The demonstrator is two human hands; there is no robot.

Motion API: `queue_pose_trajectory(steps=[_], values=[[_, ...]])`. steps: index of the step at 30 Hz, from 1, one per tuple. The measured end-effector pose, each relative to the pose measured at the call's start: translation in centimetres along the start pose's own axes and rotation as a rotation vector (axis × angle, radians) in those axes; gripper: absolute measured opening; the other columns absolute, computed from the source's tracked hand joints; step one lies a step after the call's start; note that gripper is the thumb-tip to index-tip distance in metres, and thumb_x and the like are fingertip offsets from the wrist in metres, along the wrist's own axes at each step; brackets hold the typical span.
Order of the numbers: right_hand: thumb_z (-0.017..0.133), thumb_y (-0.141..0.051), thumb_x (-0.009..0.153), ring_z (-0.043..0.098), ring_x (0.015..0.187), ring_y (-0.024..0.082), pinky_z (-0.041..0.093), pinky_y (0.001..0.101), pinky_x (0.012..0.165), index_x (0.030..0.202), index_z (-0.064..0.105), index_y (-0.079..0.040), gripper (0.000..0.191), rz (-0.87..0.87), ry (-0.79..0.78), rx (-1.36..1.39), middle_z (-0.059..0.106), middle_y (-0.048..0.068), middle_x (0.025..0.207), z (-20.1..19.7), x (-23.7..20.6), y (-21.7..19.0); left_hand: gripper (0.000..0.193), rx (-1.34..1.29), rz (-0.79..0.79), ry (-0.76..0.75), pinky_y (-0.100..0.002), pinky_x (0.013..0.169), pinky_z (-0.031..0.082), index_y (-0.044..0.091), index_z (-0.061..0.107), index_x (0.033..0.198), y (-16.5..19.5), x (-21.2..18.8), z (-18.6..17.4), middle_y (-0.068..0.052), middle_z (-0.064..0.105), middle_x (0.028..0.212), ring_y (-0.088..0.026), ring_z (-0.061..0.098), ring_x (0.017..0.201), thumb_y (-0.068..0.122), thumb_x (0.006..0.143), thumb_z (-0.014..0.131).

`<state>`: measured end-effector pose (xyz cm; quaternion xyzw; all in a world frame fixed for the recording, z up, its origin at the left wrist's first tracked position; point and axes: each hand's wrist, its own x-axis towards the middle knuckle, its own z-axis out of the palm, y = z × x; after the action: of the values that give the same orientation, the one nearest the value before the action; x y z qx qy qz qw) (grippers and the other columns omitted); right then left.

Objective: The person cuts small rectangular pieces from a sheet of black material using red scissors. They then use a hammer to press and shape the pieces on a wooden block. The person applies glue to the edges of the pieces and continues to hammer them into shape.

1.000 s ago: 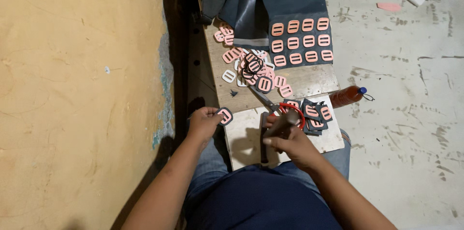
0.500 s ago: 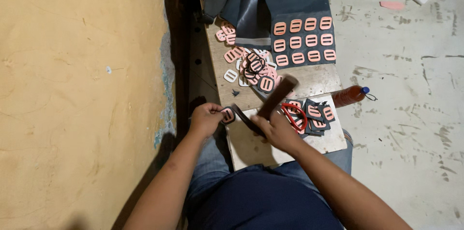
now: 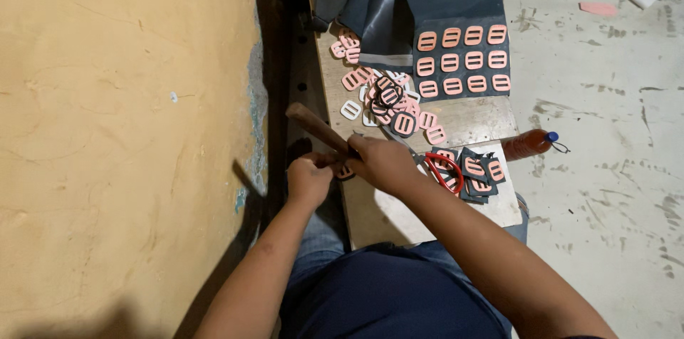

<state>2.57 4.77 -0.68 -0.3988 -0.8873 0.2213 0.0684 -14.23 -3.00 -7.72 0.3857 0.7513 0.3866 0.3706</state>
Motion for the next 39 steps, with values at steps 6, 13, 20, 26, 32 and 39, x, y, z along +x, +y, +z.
queue_pose_trajectory(steps=[6, 13, 20, 26, 32, 39], values=[[0.070, -0.035, 0.089, 0.069, 0.078, 0.038, 0.052, 0.0502, 0.063, 0.100, 0.060, -0.010, 0.029, -0.011, 0.095, 0.010, 0.071, 0.011, 0.092, 1.3, -2.2, 0.4, 0.020, -0.325, -0.199, -0.042, -0.032, 0.065, 0.051, -0.003, 0.073, 0.092, -1.9, 0.5, 1.2, -0.010, 0.072, 0.087, -0.017, 0.065, 0.075, 0.008, 0.080, 0.083], [0.072, -0.036, 0.086, 0.069, 0.080, 0.039, 0.052, 0.0509, 0.065, 0.101, 0.061, -0.011, 0.031, 0.039, 0.085, 0.126, 0.072, 0.013, 0.092, 1.2, -0.7, 1.0, 0.018, -0.375, -0.093, -0.042, -0.027, 0.073, 0.055, -0.002, 0.077, 0.096, -1.6, 0.1, 1.3, -0.007, 0.078, 0.090, -0.013, 0.070, 0.079, 0.006, 0.081, 0.072], [0.073, -0.037, 0.088, 0.069, 0.082, 0.039, 0.052, 0.0508, 0.069, 0.103, 0.063, -0.010, 0.032, 0.040, 0.007, 0.087, 0.072, 0.014, 0.088, 0.3, -1.6, 1.9, 0.020, -0.189, -0.048, 0.021, -0.028, 0.073, 0.056, 0.000, 0.080, 0.093, -0.2, -0.3, 0.7, -0.008, 0.080, 0.085, -0.014, 0.074, 0.076, 0.009, 0.077, 0.073], [0.076, -0.037, 0.084, 0.069, 0.082, 0.038, 0.052, 0.0497, 0.069, 0.106, 0.068, -0.014, 0.033, 0.059, -0.004, 0.168, 0.073, 0.014, 0.087, 0.4, 0.0, 1.9, 0.019, -0.043, -0.005, -0.055, -0.030, 0.070, 0.056, 0.001, 0.080, 0.091, -0.3, 0.7, 0.0, -0.010, 0.079, 0.081, -0.016, 0.073, 0.072, 0.010, 0.075, 0.075], [0.075, -0.038, 0.083, 0.069, 0.083, 0.037, 0.052, 0.0498, 0.067, 0.107, 0.067, -0.014, 0.034, -0.054, 0.019, 0.087, 0.073, 0.013, 0.092, 0.4, -0.6, 3.0, 0.016, -0.380, -0.178, -0.060, -0.031, 0.061, 0.052, -0.004, 0.078, 0.088, -1.2, 1.2, 0.8, -0.011, 0.075, 0.079, -0.018, 0.068, 0.068, 0.002, 0.074, 0.077], [0.074, -0.038, 0.085, 0.069, 0.083, 0.037, 0.052, 0.0499, 0.068, 0.104, 0.066, -0.013, 0.032, 0.001, 0.000, 0.126, 0.072, 0.012, 0.091, 0.4, -0.7, 2.7, 0.019, -0.294, -0.175, -0.081, -0.032, 0.065, 0.053, -0.001, 0.079, 0.094, -0.8, 1.4, 0.6, -0.010, 0.077, 0.083, -0.019, 0.069, 0.073, 0.004, 0.077, 0.074]])
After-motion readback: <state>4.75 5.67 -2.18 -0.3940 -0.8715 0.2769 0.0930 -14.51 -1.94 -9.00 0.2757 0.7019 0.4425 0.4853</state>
